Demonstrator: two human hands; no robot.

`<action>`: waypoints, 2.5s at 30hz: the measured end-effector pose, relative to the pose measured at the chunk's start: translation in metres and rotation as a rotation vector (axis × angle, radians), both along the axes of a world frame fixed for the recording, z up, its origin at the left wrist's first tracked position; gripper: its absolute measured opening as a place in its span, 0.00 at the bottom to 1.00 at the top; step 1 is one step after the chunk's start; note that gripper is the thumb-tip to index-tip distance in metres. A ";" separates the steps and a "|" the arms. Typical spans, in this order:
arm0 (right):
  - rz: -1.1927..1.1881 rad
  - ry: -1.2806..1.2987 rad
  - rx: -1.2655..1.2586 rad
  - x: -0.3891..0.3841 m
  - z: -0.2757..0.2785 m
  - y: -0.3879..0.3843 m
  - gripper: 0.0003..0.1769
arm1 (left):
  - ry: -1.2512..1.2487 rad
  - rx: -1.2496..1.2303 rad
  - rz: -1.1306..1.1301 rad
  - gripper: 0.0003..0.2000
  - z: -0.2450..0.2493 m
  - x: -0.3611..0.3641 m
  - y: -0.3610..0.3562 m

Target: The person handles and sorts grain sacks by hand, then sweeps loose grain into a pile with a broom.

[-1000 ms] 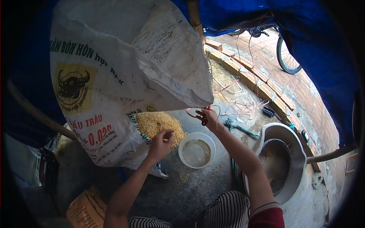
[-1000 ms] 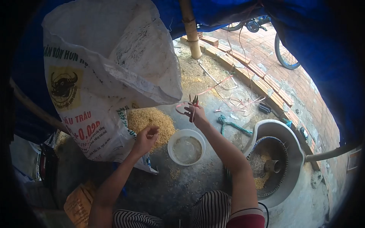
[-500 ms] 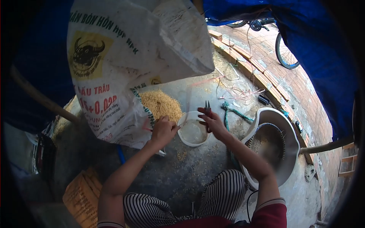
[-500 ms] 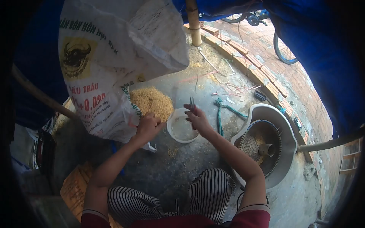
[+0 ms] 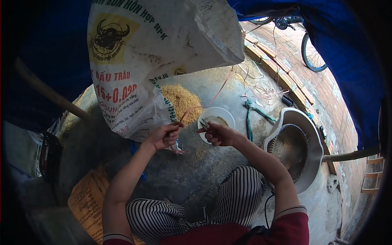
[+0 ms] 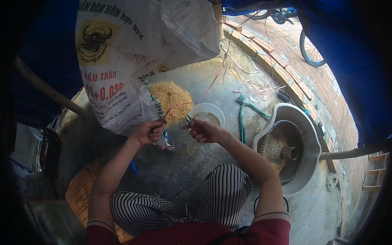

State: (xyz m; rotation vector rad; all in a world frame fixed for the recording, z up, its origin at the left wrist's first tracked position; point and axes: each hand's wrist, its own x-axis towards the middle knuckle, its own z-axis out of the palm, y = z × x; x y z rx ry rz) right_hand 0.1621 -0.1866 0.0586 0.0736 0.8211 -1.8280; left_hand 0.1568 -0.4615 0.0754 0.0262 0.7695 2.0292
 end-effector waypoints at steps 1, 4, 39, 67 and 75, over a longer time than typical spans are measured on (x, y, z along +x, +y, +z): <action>-0.012 -0.040 -0.052 0.000 -0.002 -0.007 0.30 | -0.003 -0.001 0.001 0.09 -0.001 0.003 -0.003; -0.025 -0.060 -0.112 -0.004 -0.001 -0.027 0.29 | -0.019 0.016 -0.026 0.08 0.003 0.011 -0.011; -0.345 0.127 -0.081 -0.014 0.036 -0.036 0.23 | 0.022 0.071 -0.217 0.08 -0.003 0.011 -0.039; -0.206 0.062 0.170 0.008 0.031 -0.044 0.23 | 0.265 -0.476 0.076 0.06 0.011 0.005 0.001; -0.054 0.137 0.212 0.011 0.037 -0.043 0.23 | 0.183 -0.481 0.152 0.07 0.008 0.004 -0.002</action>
